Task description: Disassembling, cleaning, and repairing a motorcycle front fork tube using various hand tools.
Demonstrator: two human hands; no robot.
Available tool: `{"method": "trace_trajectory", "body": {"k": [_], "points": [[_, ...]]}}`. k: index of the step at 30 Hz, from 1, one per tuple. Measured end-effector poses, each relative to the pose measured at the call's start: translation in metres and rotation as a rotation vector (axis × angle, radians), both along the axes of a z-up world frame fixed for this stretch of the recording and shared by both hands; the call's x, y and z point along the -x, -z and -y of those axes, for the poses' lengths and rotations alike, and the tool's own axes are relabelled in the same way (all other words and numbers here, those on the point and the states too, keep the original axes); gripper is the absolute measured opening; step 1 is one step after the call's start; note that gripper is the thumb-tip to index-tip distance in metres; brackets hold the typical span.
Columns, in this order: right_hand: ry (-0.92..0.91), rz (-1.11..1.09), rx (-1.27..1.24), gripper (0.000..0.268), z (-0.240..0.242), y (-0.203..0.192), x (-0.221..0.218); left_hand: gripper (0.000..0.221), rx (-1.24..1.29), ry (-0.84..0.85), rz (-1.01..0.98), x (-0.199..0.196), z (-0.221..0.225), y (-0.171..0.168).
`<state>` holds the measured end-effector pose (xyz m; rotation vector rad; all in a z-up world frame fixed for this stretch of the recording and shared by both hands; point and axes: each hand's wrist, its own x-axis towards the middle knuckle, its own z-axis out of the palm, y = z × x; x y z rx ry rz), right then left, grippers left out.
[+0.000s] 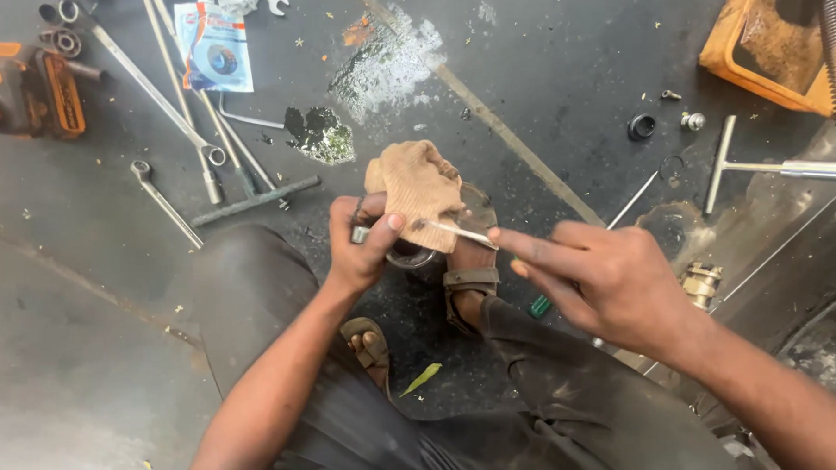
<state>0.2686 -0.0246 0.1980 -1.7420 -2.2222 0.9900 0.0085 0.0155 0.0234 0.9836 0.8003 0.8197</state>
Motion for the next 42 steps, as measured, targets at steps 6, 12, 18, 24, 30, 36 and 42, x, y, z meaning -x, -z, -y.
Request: {"method": "trace_trajectory", "body": {"k": [6,12,18,24,30,36,42], "points": [[-0.064,0.093,0.013,0.044,-0.016,-0.002,0.019,0.041,-0.056,-0.014,-0.056,0.005,0.003,0.002],[-0.044,0.115,0.018,0.042,-0.018,0.003,0.034,0.049,-0.065,-0.06,-0.055,0.004,0.005,0.018],[0.076,-0.183,0.104,0.035,-0.032,0.031,0.038,0.055,-0.02,-0.128,-0.013,0.008,-0.011,0.005],[-0.075,-0.399,0.2,0.028,-0.075,0.055,0.019,0.054,0.08,-0.085,0.058,0.023,-0.009,0.024],[-0.436,-0.289,0.567,0.028,-0.14,0.066,0.022,0.055,0.09,0.06,0.121,0.03,-0.002,0.031],[-0.631,-0.278,0.881,0.038,-0.174,0.055,0.068,0.041,0.098,0.206,0.023,0.03,0.028,0.057],[-1.128,0.274,0.839,0.027,-0.181,0.003,0.123,0.028,-0.077,0.464,-0.065,0.017,0.052,0.06]]}}
